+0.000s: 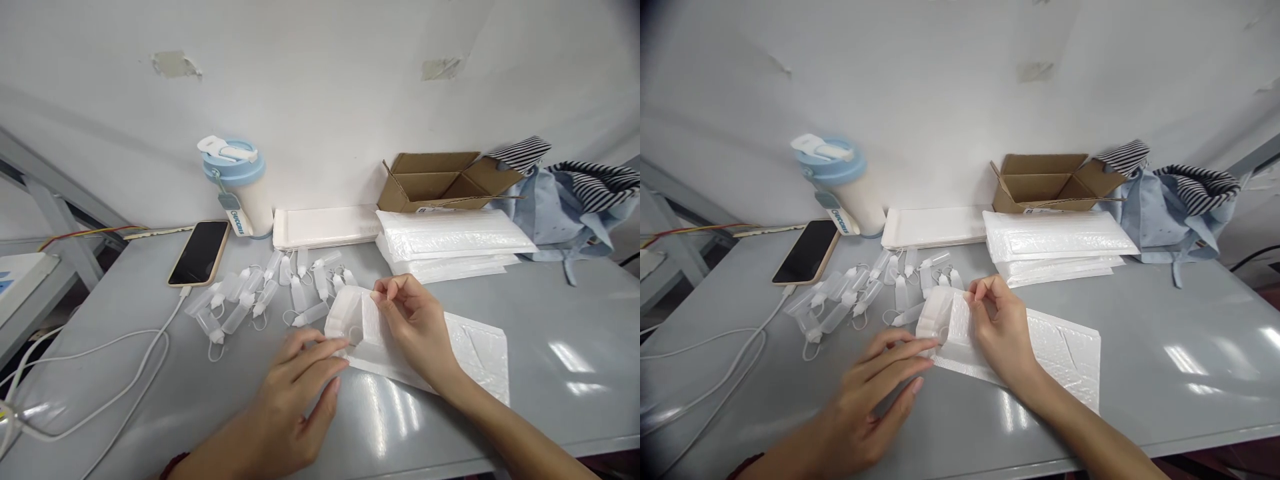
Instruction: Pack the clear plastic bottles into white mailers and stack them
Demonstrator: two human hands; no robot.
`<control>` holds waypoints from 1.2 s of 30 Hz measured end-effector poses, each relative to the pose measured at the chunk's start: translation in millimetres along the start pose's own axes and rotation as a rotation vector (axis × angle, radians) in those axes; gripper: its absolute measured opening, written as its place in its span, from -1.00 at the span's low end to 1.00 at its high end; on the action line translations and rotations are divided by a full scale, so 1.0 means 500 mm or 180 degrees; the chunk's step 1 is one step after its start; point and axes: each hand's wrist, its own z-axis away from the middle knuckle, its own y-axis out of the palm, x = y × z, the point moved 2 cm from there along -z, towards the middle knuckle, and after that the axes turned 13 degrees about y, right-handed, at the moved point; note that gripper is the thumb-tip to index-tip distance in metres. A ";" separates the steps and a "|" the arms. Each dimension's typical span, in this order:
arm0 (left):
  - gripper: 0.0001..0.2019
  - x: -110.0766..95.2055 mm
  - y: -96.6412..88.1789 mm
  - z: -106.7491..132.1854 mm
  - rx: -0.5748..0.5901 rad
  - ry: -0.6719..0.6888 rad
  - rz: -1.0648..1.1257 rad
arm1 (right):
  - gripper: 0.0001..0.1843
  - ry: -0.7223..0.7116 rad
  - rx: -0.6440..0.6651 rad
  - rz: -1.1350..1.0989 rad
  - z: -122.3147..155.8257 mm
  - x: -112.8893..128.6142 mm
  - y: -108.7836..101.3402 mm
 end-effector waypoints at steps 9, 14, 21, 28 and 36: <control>-0.74 -0.015 0.021 0.000 0.0548 0.0363 0.0080 | -0.69 -0.0086 0.0055 0.0180 0.007 0.000 0.003; -0.73 0.027 -0.015 -0.005 -0.0257 0.0218 -0.0649 | -0.72 -0.0116 0.0206 0.0352 0.004 0.002 -0.004; -0.90 0.107 -0.039 0.024 0.0519 -0.0871 -0.1313 | -0.79 -0.0215 0.0314 0.0853 -0.007 -0.003 -0.019; -0.93 0.104 -0.069 0.017 0.0438 -0.1359 -0.0573 | -0.83 -0.0268 0.0304 0.1322 -0.020 -0.011 -0.022; -0.90 0.068 -0.026 0.010 0.0534 -0.0538 -0.0179 | -0.82 -0.0251 0.0464 0.1138 -0.017 -0.013 -0.009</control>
